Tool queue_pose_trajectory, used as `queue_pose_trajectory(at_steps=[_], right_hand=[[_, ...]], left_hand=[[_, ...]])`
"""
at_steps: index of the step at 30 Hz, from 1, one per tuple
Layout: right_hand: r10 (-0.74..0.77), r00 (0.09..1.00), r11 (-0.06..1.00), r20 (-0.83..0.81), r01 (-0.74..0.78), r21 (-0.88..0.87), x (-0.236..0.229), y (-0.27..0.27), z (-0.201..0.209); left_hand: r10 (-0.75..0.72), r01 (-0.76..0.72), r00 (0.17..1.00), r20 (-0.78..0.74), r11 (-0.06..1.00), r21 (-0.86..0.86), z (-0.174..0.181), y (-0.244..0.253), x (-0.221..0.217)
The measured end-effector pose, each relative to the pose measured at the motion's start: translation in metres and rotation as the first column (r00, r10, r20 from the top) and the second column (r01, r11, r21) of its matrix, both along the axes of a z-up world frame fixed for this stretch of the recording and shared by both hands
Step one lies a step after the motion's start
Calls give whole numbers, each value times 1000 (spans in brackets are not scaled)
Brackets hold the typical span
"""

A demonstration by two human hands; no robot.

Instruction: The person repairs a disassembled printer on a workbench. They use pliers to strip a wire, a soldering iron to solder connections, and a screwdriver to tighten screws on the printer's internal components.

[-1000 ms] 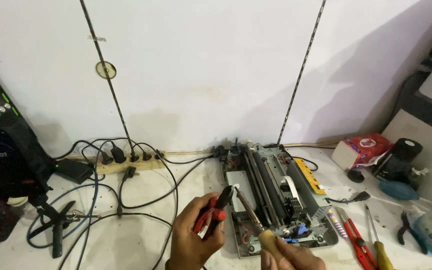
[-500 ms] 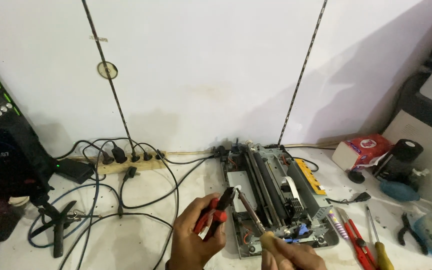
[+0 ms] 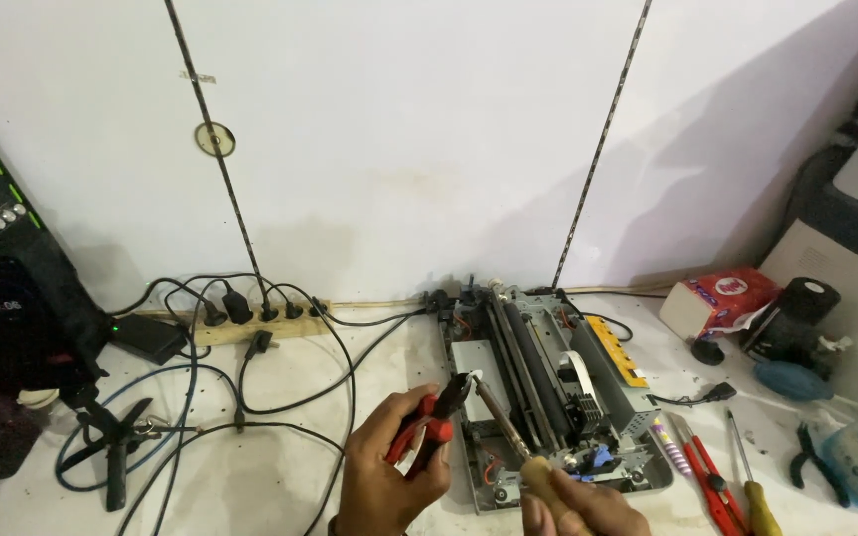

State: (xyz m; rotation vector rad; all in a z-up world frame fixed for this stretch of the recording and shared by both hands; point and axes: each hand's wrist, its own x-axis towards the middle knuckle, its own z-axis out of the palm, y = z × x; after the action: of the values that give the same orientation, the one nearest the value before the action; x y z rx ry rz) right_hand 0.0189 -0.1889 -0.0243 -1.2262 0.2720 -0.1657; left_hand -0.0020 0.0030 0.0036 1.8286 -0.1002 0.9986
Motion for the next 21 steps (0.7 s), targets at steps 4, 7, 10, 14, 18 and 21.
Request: queue_pose_trajectory(at_steps=[4,7,10,14,18,21], right_hand=[[223,802,627,554,317,-711,9,-8,-9],[167,801,686,576,325,-651,0,-1,-6],[355,518,-266,-778,-742,-616,61,-55,20],[452,837,11,310,342,-940,85,-61,-126],[171,983,841,-72,-184,-508,23,-22,-3],[253,881,793,399,48,-608,13,6,-15]], left_hand=[[-13,13,1000,5,1000,-4,-2,-1,1],[-37,35,997,-65,999,-24,0,0,-1],[-41,28,993,-111,992,-121,-2,1,1],[-109,69,982,-154,967,-245,-14,8,6],[-226,115,965,-135,823,-556,-24,14,11],[-207,141,976,-62,826,-546,-26,21,11]])
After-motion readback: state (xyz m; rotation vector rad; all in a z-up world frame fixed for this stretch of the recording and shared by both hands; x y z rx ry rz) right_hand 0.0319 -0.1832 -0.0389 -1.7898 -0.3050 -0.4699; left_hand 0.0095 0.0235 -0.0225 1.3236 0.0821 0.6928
